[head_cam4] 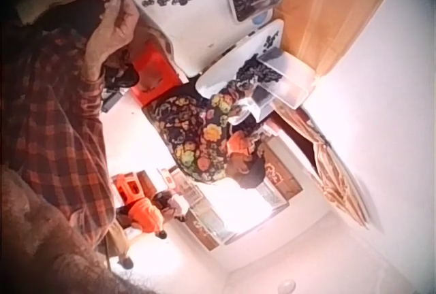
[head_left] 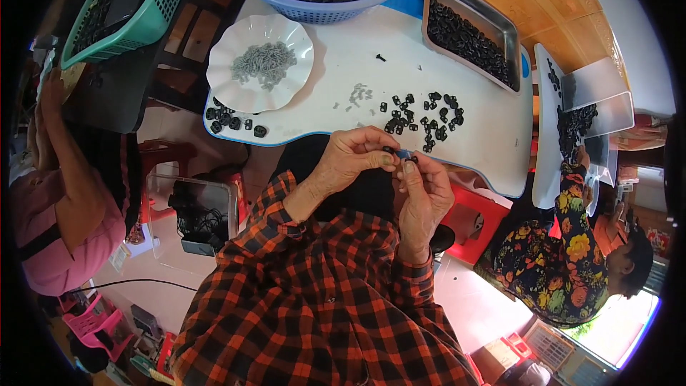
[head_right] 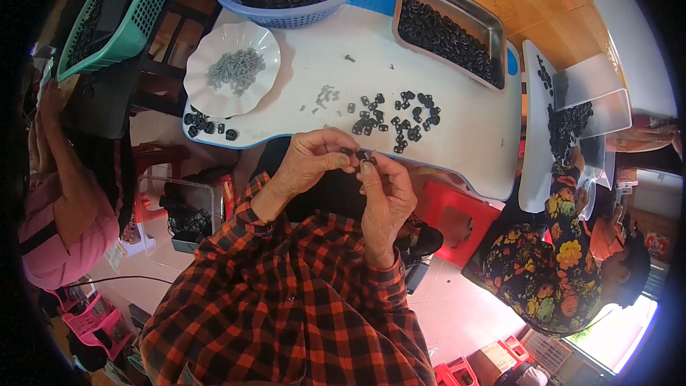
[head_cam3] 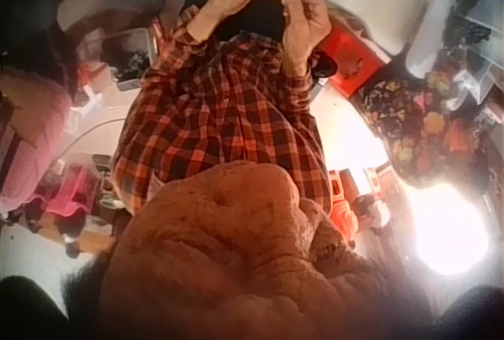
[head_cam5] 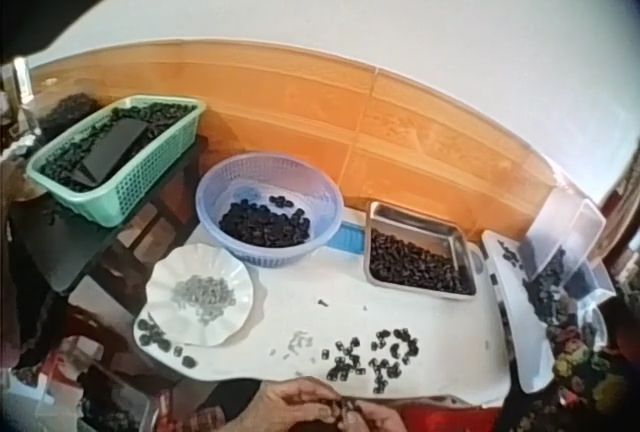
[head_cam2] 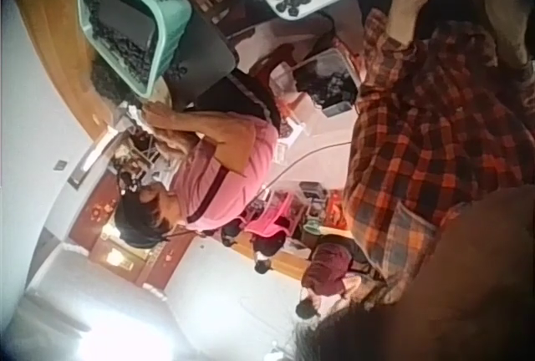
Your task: The person assembles plastic clips by inserting small pieces into the clip components by hand.
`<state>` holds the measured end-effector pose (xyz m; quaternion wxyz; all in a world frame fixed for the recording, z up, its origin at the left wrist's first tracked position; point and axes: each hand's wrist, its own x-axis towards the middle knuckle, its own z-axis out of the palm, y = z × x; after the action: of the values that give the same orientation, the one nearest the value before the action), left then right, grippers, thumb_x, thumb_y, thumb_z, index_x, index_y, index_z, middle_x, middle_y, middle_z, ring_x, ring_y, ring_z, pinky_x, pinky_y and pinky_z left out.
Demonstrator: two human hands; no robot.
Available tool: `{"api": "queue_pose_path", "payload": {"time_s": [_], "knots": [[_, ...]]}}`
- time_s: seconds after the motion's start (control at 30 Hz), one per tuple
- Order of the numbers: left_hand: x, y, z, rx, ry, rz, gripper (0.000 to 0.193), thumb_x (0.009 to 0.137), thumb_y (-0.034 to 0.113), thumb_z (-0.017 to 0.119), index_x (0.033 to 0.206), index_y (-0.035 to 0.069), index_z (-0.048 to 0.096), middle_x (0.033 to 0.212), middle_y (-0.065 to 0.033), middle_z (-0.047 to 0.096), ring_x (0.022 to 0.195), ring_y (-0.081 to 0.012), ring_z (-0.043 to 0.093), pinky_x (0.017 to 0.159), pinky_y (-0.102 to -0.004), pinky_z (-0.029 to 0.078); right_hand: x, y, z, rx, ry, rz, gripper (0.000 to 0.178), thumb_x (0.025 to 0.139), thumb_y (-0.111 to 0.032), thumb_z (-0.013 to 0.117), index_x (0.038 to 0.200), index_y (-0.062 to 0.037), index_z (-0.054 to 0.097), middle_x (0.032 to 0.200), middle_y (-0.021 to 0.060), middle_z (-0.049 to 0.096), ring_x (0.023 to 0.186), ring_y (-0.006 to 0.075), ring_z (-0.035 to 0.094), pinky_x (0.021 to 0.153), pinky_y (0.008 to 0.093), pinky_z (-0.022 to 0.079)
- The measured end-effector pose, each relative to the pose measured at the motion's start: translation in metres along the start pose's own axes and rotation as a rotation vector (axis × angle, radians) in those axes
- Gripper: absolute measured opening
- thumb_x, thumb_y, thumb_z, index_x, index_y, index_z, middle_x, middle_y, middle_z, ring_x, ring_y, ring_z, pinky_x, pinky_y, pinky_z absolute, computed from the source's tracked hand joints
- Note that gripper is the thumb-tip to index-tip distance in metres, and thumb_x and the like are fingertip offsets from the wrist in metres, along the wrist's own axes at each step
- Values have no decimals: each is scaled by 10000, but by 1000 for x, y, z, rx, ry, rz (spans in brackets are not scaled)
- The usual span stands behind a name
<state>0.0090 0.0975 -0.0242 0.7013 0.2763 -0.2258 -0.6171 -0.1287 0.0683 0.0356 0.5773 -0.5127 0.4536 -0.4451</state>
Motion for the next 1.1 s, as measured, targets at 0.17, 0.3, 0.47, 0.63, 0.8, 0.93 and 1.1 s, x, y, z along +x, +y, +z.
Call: {"api": "queue_pose_path", "payload": {"time_s": [0.17, 0.3, 0.47, 0.63, 0.8, 0.93, 1.1], "knots": [[-1, 3, 0, 192, 62, 23, 223, 855, -32, 627, 1077, -53, 615, 971, -134, 650, 810, -188, 672, 692, -280, 584, 2, 6, -1, -17, 5, -6, 166, 863, -29, 657, 1023, 5, 638, 872, 23, 653, 696, 47, 553, 590, 177, 424], [-1, 7, 4, 118, 91, 57, 245, 873, -18, 611, 1117, -38, 602, 968, -141, 656, 780, -189, 674, 677, -292, 589, 2, 7, 0, 15, -2, -3, 162, 862, -29, 658, 1019, 4, 638, 880, 21, 652, 685, 43, 537, 589, 177, 421], [-1, 2, 4, 121, 92, -7, 240, 923, 18, 555, 1158, -32, 555, 987, -163, 659, 796, -201, 678, 695, -313, 592, 3, 12, 0, 27, 10, 6, 160, 861, -34, 662, 1015, 2, 639, 877, 19, 651, 685, 39, 526, 587, 178, 420], [-1, 3, 9, 92, 121, -34, 209, 956, 38, 504, 1150, -40, 518, 1004, -167, 660, 801, -201, 678, 722, -320, 588, 3, 13, -1, -28, 42, 4, 165, 859, -48, 670, 1014, -1, 639, 873, 15, 651, 688, 38, 530, 592, 176, 426], [-5, -1, 9, 172, 107, -7, 204, 959, 48, 509, 1138, -48, 519, 990, -151, 664, 803, -171, 670, 736, -290, 571, 3, 17, 1, -23, 57, 8, 168, 865, -54, 667, 1022, -3, 636, 875, 19, 656, 702, 41, 551, 603, 175, 436], [-6, -6, 9, 265, 79, 3, 186, 948, 55, 541, 1101, -50, 548, 948, -114, 666, 812, -139, 657, 726, -257, 553, 4, 22, -1, 10, 48, 11, 165, 872, -43, 654, 1031, -1, 632, 863, 32, 664, 719, 49, 578, 614, 177, 444], [-7, -6, 10, 289, 79, 22, 156, 936, 51, 564, 1056, -48, 578, 923, -94, 665, 803, -119, 643, 718, -242, 545, 5, 20, 0, 42, 45, 26, 168, 872, -44, 653, 1032, 1, 631, 841, 33, 664, 721, 53, 586, 619, 179, 447]]}}
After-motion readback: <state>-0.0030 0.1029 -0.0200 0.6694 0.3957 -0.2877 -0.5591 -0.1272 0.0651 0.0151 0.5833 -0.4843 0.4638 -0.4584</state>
